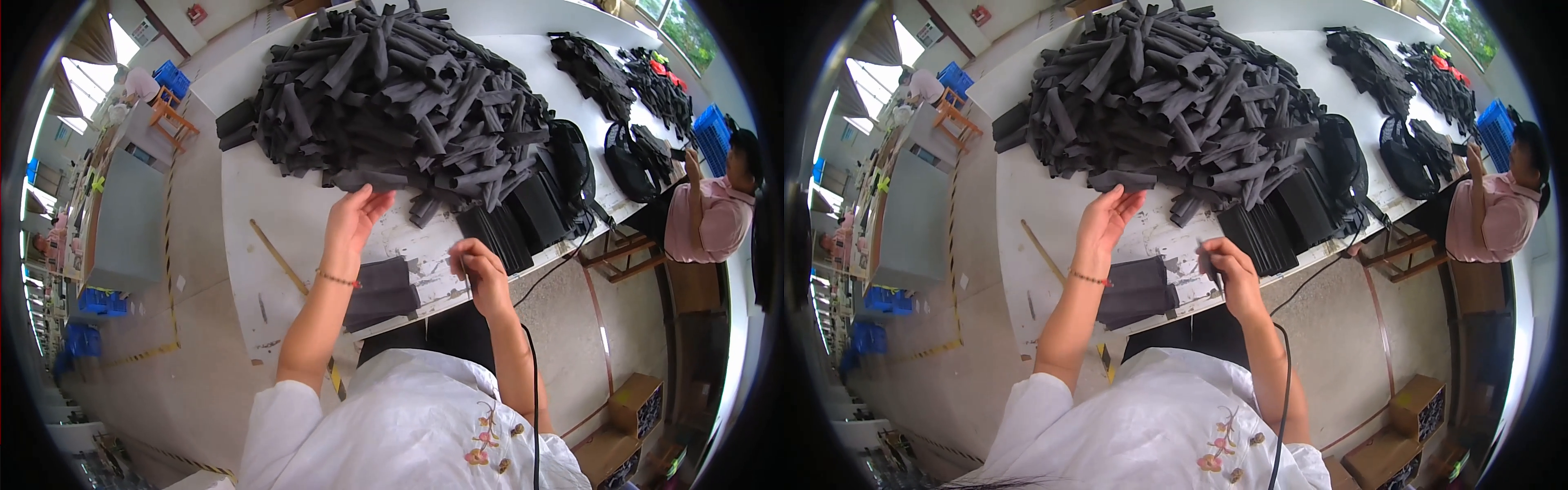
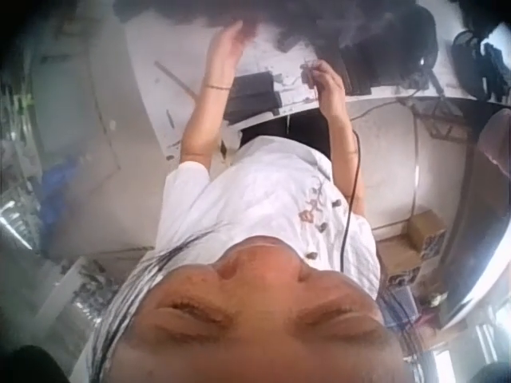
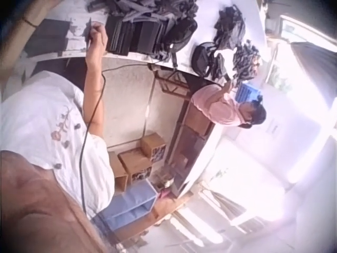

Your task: Assembling black foam components by peeling adhesive backing and sticking pieces together at a factory workbench.

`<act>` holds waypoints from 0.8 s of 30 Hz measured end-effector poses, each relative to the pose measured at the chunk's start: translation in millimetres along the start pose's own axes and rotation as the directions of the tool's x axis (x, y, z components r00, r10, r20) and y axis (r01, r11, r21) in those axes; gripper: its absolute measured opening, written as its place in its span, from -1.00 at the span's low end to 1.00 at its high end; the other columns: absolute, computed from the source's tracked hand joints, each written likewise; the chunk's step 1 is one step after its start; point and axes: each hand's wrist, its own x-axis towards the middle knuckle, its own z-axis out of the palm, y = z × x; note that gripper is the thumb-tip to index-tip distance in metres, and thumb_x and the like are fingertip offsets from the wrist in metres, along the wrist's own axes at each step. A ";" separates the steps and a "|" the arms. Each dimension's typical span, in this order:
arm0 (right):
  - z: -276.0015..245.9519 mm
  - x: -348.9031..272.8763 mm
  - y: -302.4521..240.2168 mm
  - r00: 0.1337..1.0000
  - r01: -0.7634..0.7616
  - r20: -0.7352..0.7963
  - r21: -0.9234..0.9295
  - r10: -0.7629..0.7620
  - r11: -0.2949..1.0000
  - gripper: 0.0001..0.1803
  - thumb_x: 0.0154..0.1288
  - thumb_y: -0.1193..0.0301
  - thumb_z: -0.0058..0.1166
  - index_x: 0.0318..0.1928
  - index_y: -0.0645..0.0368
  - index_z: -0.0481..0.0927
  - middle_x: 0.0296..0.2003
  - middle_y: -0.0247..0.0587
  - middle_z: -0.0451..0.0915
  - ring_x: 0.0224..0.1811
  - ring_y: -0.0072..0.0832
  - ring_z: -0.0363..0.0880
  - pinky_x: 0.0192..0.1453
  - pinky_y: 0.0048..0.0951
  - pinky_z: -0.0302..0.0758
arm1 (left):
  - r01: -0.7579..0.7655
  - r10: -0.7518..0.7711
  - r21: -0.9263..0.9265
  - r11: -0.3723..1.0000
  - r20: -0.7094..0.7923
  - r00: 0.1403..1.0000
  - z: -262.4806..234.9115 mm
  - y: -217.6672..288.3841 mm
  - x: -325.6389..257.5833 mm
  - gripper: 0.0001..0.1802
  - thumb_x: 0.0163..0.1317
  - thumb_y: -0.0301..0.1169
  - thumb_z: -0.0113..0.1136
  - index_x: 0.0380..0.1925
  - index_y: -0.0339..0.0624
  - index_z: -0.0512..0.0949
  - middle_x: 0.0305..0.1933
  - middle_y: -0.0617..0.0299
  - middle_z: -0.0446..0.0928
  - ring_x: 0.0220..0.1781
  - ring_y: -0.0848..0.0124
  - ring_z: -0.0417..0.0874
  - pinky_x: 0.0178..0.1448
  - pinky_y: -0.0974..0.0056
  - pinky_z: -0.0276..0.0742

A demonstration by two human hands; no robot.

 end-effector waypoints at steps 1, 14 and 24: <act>7.1 2.5 -4.5 0.996 0.019 0.083 -0.054 -0.015 0.998 -0.75 0.40 0.37 -0.15 -0.04 0.24 0.47 -0.47 -0.32 0.48 -0.44 -0.60 0.40 -0.32 -0.64 0.24 | -0.019 0.018 0.034 0.999 0.037 0.999 4.5 -0.6 -14.4 -0.76 0.35 -0.47 0.08 -0.10 -0.47 0.49 -0.07 -0.11 0.59 -0.01 0.15 0.66 0.13 0.17 0.65; 44.2 8.4 -2.9 0.911 0.328 -0.121 -0.372 -0.395 0.869 -0.75 0.28 0.49 0.25 -0.12 0.25 0.48 -0.50 -0.38 0.60 -0.45 -0.75 0.48 -0.36 -0.67 0.40 | 0.111 -0.121 0.068 0.992 0.178 0.976 23.0 -40.0 -71.0 -0.74 0.34 -0.43 0.12 -0.07 -0.39 0.53 -0.15 0.04 0.65 -0.12 0.28 0.69 -0.04 0.31 0.61; 36.5 -0.8 -10.6 0.942 0.189 -0.111 -0.607 -0.317 0.772 -0.83 0.31 0.44 0.21 -0.25 0.31 0.57 -0.60 -0.40 0.50 -0.52 -0.76 0.36 -0.44 -0.62 0.35 | 0.003 0.002 0.099 0.995 -0.049 0.999 38.8 -46.9 -65.7 -0.78 0.28 -0.35 0.25 -0.18 -0.25 0.53 -0.19 0.12 0.64 -0.18 0.37 0.69 -0.16 0.31 0.64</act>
